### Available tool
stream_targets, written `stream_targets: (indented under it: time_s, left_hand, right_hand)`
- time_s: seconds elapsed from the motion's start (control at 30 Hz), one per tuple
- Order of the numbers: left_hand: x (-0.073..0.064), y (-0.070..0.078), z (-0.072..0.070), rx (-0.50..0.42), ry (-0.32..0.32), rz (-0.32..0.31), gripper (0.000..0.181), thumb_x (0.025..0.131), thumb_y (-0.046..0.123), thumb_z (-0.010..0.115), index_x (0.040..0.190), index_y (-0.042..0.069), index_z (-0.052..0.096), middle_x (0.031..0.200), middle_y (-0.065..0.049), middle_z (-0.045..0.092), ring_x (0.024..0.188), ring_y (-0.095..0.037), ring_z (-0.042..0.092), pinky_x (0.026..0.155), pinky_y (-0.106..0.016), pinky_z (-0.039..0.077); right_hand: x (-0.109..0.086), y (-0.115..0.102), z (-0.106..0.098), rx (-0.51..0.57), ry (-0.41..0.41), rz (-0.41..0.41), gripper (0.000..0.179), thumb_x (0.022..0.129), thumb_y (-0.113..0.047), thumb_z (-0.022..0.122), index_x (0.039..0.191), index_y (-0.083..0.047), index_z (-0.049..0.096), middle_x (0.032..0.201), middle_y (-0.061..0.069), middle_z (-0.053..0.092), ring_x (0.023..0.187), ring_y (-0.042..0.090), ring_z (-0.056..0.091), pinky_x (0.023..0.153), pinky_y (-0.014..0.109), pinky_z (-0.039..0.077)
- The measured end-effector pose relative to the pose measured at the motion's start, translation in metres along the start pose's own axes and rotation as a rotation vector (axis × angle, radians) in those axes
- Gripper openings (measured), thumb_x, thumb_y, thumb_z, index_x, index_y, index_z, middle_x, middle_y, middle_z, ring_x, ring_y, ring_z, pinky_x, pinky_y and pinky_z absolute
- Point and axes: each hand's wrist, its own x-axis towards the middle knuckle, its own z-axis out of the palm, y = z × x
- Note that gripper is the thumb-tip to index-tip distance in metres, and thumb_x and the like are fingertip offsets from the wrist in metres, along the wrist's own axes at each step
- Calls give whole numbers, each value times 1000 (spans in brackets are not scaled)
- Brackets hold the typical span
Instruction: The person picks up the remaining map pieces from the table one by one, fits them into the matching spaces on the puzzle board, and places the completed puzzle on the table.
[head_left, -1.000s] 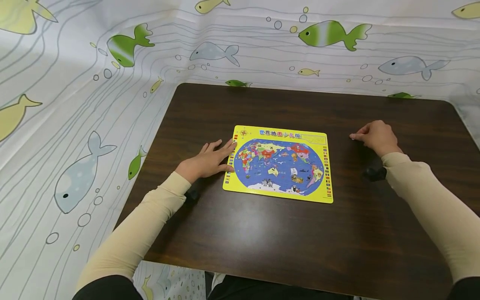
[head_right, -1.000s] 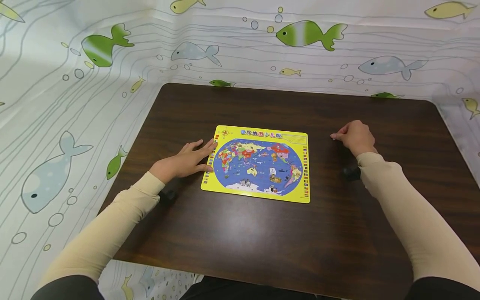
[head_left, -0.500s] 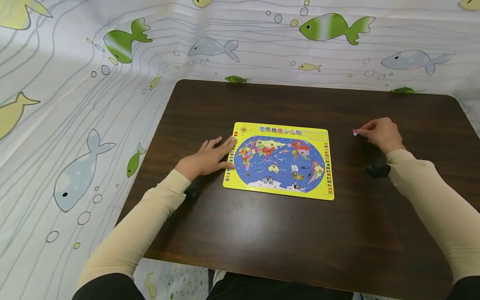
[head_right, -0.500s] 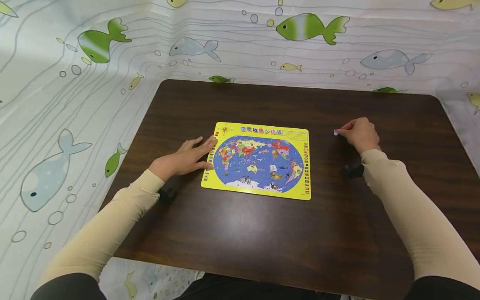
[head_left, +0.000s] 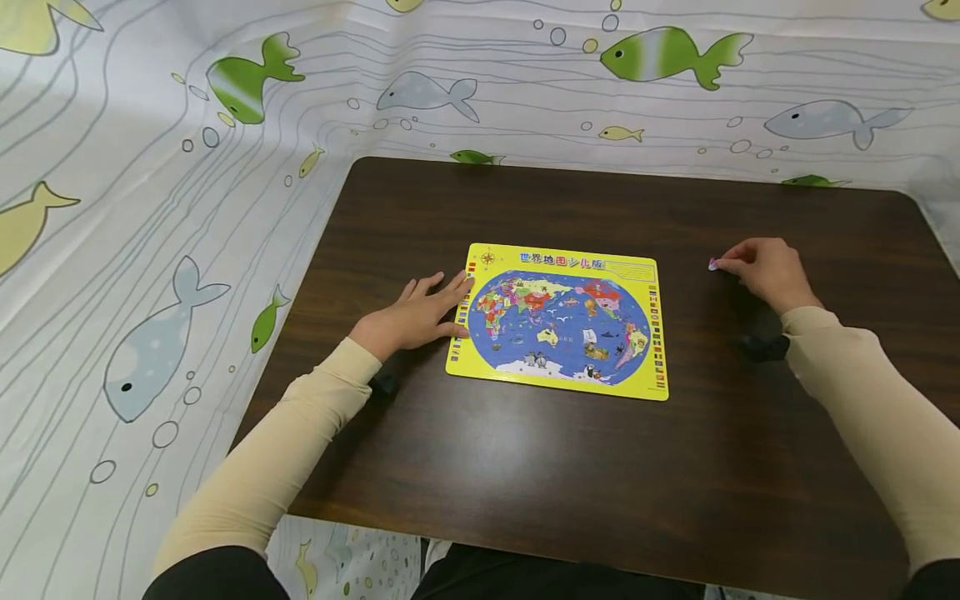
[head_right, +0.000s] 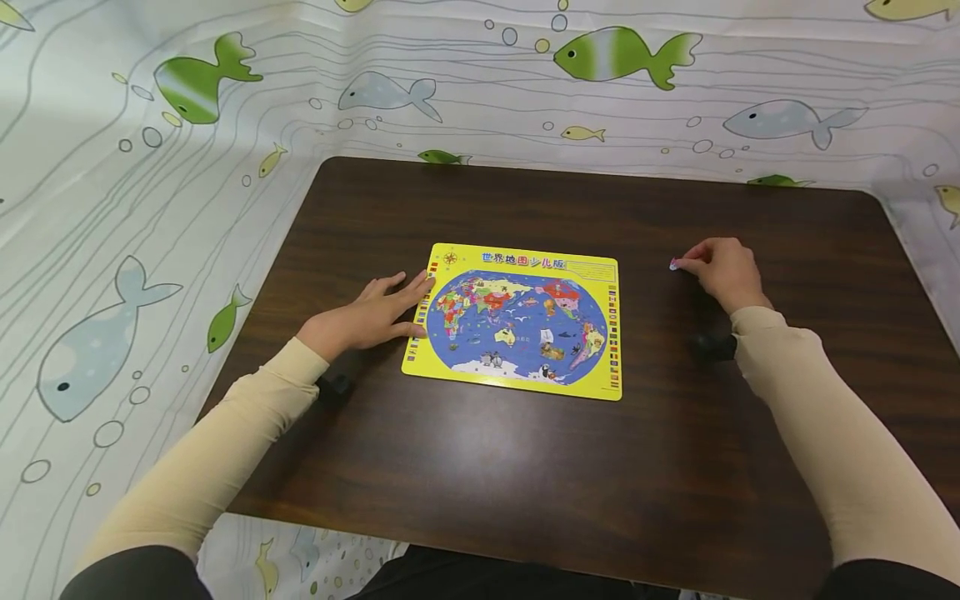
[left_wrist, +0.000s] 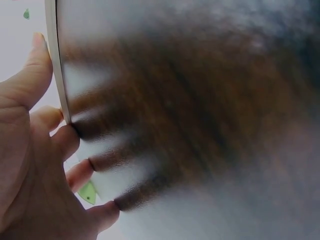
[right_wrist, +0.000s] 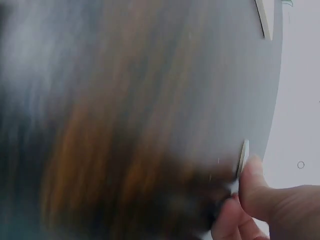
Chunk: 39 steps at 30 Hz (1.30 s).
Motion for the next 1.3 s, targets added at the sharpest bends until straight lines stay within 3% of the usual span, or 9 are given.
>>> stream_targets:
  time_s: [0.17,0.4,0.6,0.7,0.83,0.97,1.13,1.3]
  left_hand:
    - [-1,-1,-1,-7,4,-2,88,89,66,44,154,29,-2,163,6,-5,149,-32,-1,120,-56,4]
    - [-4,-3,-2,-19,7,-2,89,89,65,45,154,29,-3,163,6,-4,150,-32,-2,120,-56,3]
    - [-4,-3,-4,-51,4,-16,89,88,64,47,154,32,-3,162,8,-4,150,-30,-3,120,-56,1]
    - [-5,-3,-7,-64,8,-23,89,88,64,47,154,32,-3,162,8,-5,150,-30,-4,120,-55,0]
    - [-6,-5,-10,-47,19,-20,89,88,65,47,154,31,-2,162,8,-5,150,-30,-4,120,-55,2]
    - [-8,-7,-14,-32,28,-21,89,88,64,48,154,30,-1,162,8,-4,150,-30,-3,120,-54,3]
    - [-7,-5,-13,-56,25,-9,87,89,61,48,155,29,0,163,6,-3,150,-31,-2,120,-56,2]
    - [-2,0,-5,-48,-9,-7,87,89,62,47,154,29,-1,163,6,-4,150,-30,-2,119,-57,1]
  right_hand:
    - [4,2,-3,-33,-8,-55,34,94,-30,61,105,1,66,99,26,64,78,32,59,58,37,46]
    - [12,7,-1,-97,-16,-206,28,95,-24,59,101,2,67,106,24,57,90,35,47,79,54,41]
    - [15,8,-5,-115,-2,-271,24,96,-21,57,103,-1,66,102,21,60,84,31,51,72,48,45]
    - [13,0,-10,-118,38,-302,22,97,-21,55,105,-4,66,98,17,62,78,27,54,63,37,45]
    - [3,-35,-10,-124,77,-393,17,94,-19,59,105,-8,67,96,11,62,75,22,52,59,26,41]
    - [-11,-96,4,-108,57,-543,14,89,-15,65,102,-10,67,97,5,63,77,19,53,66,29,46]
    - [-33,-170,39,-44,-71,-664,13,86,-18,70,98,-16,68,99,-1,67,83,16,59,77,36,53]
    - [-47,-208,85,-59,-222,-754,10,88,-27,67,97,-24,70,96,-9,66,82,9,61,83,32,54]
